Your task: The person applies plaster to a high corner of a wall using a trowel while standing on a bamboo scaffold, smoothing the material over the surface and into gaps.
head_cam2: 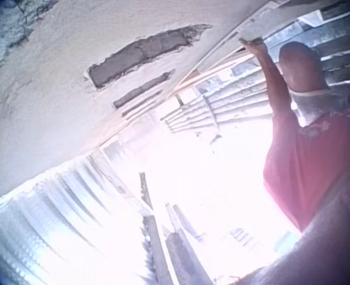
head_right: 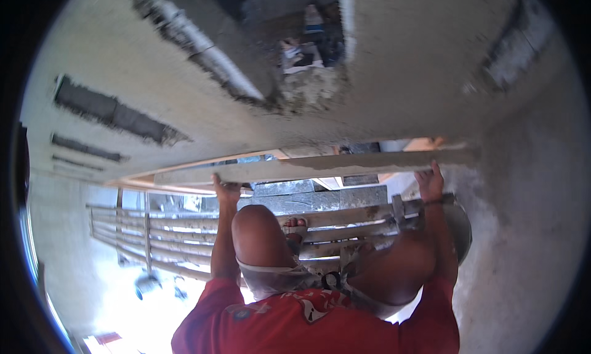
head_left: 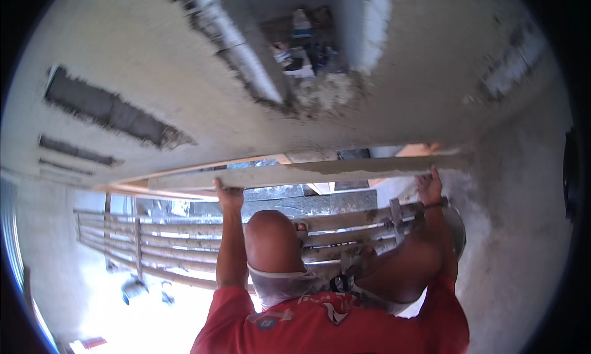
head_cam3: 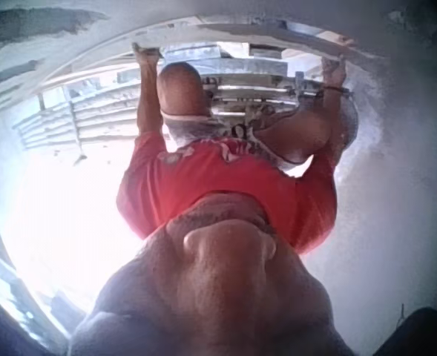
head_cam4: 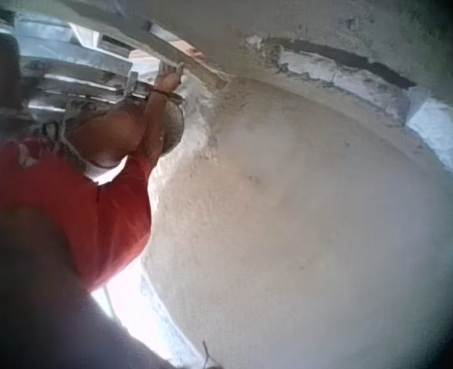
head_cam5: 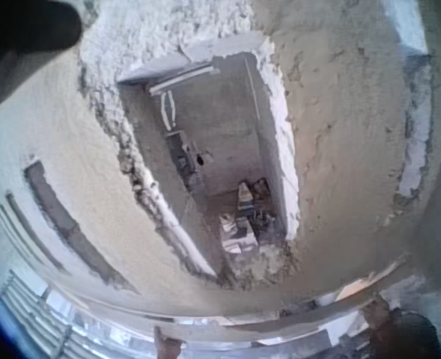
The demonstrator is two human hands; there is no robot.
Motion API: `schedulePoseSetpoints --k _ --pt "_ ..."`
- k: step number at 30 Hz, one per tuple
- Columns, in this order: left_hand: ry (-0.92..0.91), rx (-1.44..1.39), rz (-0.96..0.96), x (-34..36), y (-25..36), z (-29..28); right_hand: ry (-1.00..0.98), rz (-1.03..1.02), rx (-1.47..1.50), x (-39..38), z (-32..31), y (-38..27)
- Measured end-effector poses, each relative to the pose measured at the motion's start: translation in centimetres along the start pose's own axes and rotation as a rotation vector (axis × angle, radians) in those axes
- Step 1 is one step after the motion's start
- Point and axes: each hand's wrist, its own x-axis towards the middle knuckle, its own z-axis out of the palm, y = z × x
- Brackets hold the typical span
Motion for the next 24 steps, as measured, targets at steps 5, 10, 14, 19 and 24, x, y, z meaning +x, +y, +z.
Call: schedulePoseSetpoints --k 5,10,14,19,24 --pt "-0.024 0.048 0.082 2.0 0.2 0.3 -0.133 0.066 0.072 1.5 -0.4 -0.2" --pt "-0.095 0.075 0.119 0.9 2.1 1.3 -0.193 0.052 -0.003 -0.4 3.4 -0.8" --pt "-0.127 0.088 0.099 1.5 1.3 3.4 -0.611 0.027 -0.046 3.6 0.2 -3.4" --pt "-0.055 -0.142 0.255 3.9 3.9 0.4 0.163 -0.054 0.01 -1.4 10.7 0.2" --pt "0.005 -0.179 0.392 9.4 8.9 -2.8 -0.378 0.099 0.075 2.8 2.9 -1.3"
